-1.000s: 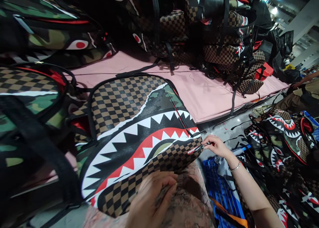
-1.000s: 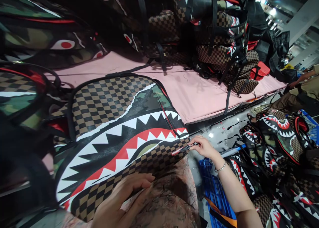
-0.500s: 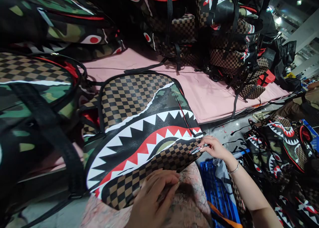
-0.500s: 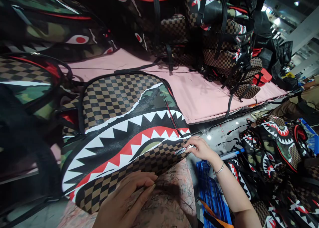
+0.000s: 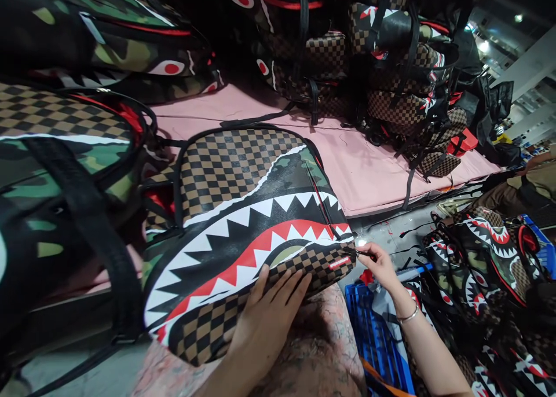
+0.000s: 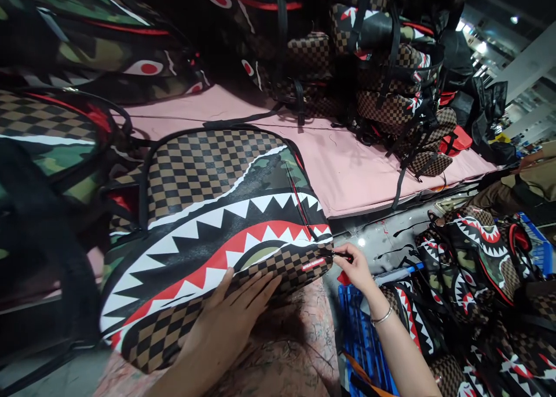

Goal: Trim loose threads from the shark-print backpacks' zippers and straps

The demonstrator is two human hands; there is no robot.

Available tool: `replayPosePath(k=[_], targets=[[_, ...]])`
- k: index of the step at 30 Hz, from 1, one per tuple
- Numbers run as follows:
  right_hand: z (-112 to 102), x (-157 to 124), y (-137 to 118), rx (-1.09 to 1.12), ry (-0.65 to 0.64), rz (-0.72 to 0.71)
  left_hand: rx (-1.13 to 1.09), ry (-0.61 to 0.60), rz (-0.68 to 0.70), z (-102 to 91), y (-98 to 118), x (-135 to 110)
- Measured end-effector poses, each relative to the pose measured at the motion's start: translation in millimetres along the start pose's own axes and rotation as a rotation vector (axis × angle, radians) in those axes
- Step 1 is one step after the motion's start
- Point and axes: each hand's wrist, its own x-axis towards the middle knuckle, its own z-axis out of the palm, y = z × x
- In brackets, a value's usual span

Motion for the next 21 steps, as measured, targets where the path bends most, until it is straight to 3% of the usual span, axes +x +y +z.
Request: replayPosePath(k=[7,12,21], targets=[[0.0,-19.5,2.6,-0.062,-0.072,-0.042,-0.045,0.024,-0.002,-24.5,-23.2,-16.3],[8.5,-12.9,-8.1,-0.161,-0.152,-0.13,-0.099,0.047,-0.08,-15.7,-17.8,-20.3],[22.8,0.4,-35.3,-0.285,-0.261,-0.267,-0.049,0.031,-0.03,-4.8,-15.4,-26.7]])
